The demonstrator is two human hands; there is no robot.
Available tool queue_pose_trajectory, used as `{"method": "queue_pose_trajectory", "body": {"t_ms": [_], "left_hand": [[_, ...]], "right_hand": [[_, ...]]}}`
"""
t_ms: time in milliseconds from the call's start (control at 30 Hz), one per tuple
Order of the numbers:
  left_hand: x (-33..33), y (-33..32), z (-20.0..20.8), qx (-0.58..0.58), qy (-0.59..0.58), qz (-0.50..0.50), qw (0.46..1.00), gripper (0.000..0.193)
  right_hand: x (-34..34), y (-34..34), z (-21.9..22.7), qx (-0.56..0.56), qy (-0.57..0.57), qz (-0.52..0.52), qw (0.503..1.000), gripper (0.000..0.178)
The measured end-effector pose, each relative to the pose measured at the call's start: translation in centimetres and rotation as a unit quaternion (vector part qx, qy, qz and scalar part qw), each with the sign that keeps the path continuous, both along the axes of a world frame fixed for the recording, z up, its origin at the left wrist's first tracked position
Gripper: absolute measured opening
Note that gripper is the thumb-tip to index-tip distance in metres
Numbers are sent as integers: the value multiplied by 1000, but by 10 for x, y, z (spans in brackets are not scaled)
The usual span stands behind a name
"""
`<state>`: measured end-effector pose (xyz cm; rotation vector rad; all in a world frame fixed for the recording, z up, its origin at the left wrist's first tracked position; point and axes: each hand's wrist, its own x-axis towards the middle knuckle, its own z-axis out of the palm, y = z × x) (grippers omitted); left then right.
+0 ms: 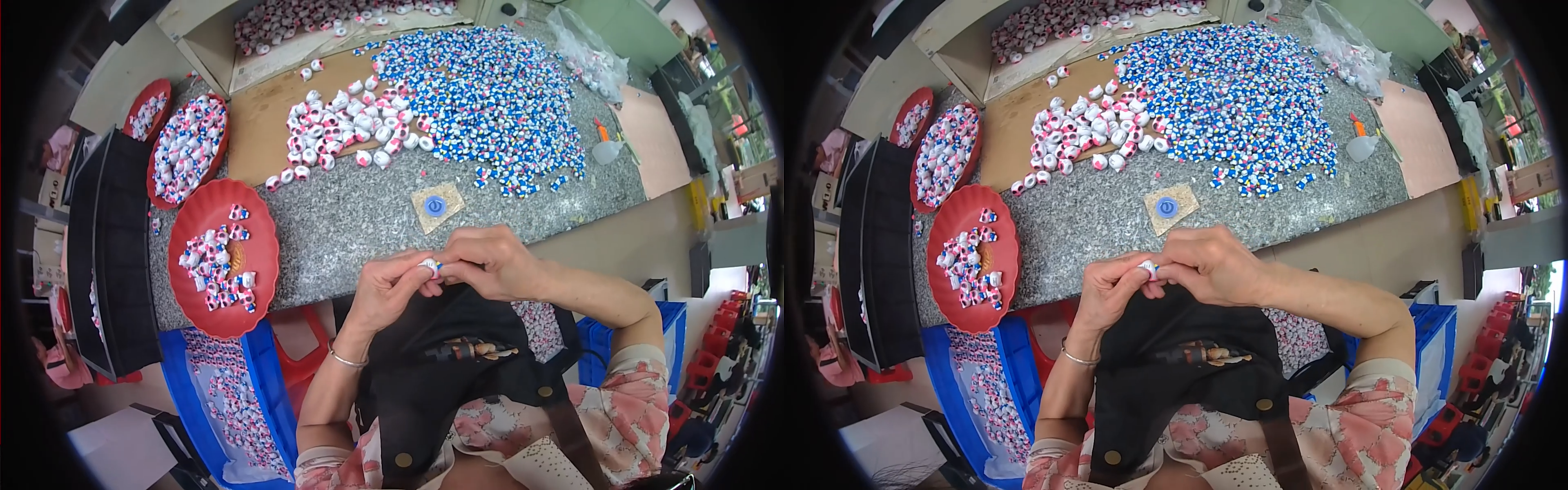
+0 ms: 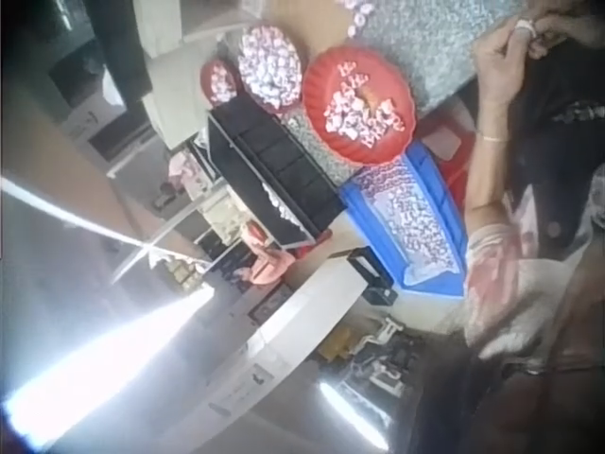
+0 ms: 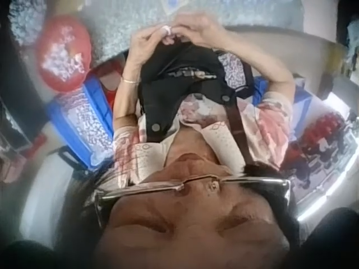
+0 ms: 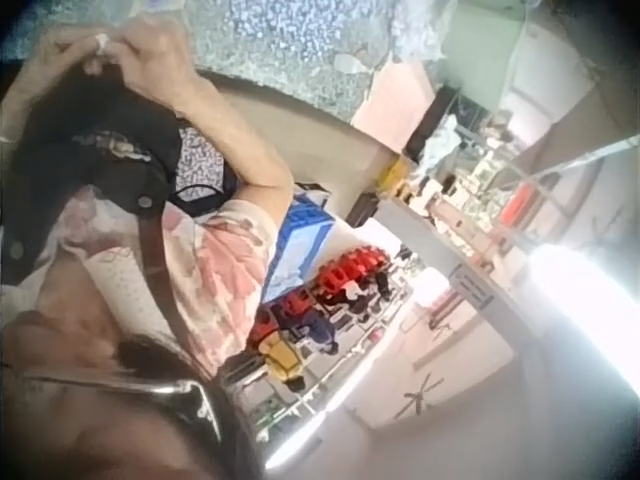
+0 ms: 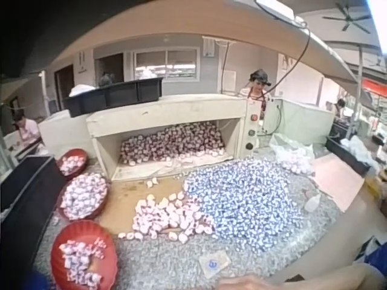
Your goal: Sorting small white and pink toy components from a pile into a red bowl.
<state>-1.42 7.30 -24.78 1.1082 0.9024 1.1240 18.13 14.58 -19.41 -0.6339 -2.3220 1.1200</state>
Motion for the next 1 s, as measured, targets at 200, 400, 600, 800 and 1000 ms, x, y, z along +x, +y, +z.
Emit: {"method": "queue_pose_trajectory", "body": {"t_ms": [200,400,600,800,1000], "left_hand": [[-11,-13,0,-20,1,21,1000,23],[-109,-25,50,150,452,306,824,28],[-112,13,47,277,594,382,651,29],[-93,85,-8,134,693,297,643,18],[-102,93,-18,125,721,293,615,25]], "right_hand": [[-6,0,-15,-74,5,17,997,12],[49,70,-37,210,-118,-135,961,28],[52,84,-42,285,-211,-49,934,30],[50,75,-34,320,-246,-19,915,25],[44,73,-36,309,-286,-11,907,24]]}}
